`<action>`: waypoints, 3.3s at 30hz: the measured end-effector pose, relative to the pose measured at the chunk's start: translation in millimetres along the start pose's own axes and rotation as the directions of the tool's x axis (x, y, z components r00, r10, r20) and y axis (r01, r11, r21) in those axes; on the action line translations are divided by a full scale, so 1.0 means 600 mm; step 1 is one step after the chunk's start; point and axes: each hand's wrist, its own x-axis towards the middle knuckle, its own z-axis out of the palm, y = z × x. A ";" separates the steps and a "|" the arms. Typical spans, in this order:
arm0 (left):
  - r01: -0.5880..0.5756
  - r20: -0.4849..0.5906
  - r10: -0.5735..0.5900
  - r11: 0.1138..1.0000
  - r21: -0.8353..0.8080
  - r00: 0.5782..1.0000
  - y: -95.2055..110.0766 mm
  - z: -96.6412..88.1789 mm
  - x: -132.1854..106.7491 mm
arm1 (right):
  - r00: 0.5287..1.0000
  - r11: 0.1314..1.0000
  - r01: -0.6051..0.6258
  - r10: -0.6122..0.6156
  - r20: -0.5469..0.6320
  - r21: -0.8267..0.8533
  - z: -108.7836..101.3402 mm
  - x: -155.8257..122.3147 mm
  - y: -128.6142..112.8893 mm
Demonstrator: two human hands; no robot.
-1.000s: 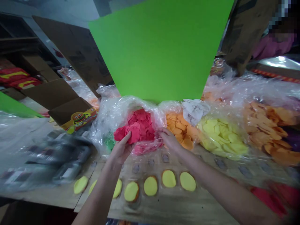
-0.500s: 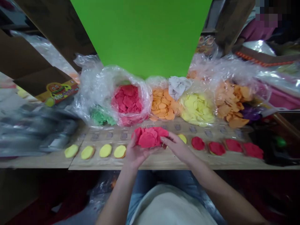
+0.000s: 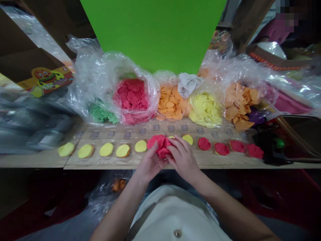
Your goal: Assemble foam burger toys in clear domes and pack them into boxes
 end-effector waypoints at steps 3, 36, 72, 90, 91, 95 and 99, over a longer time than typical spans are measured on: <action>0.032 -0.061 -0.029 0.998 0.061 0.998 -0.014 -0.005 0.005 | 0.995 0.997 0.081 -0.082 -0.063 -0.019 0.000 -0.034 -0.005; 0.051 -0.299 0.054 0.941 0.333 0.953 -0.008 -0.024 0.070 | 0.624 0.438 -0.644 0.775 0.099 0.627 -0.079 -0.083 0.194; 0.171 -0.047 -0.261 0.477 0.862 0.964 -0.006 0.011 0.098 | 0.898 0.801 -0.395 0.232 0.374 0.451 0.002 -0.005 0.160; 0.227 -0.028 -0.293 0.675 0.702 0.956 0.038 -0.057 0.021 | 0.624 0.283 -0.551 0.764 0.162 0.785 0.023 0.012 0.174; 0.223 -0.044 -0.278 0.656 0.721 0.959 0.043 -0.061 0.016 | 0.690 0.319 -0.586 0.679 0.252 0.745 0.037 0.016 0.174; 0.206 -0.093 -0.231 0.535 0.819 0.969 0.058 -0.070 0.006 | 0.803 0.614 -0.596 0.436 0.406 0.518 0.096 0.032 0.164; 0.132 -0.058 -0.200 0.381 0.915 0.978 0.057 -0.069 0.021 | 0.907 0.941 -0.308 0.247 0.341 0.139 0.114 0.033 0.159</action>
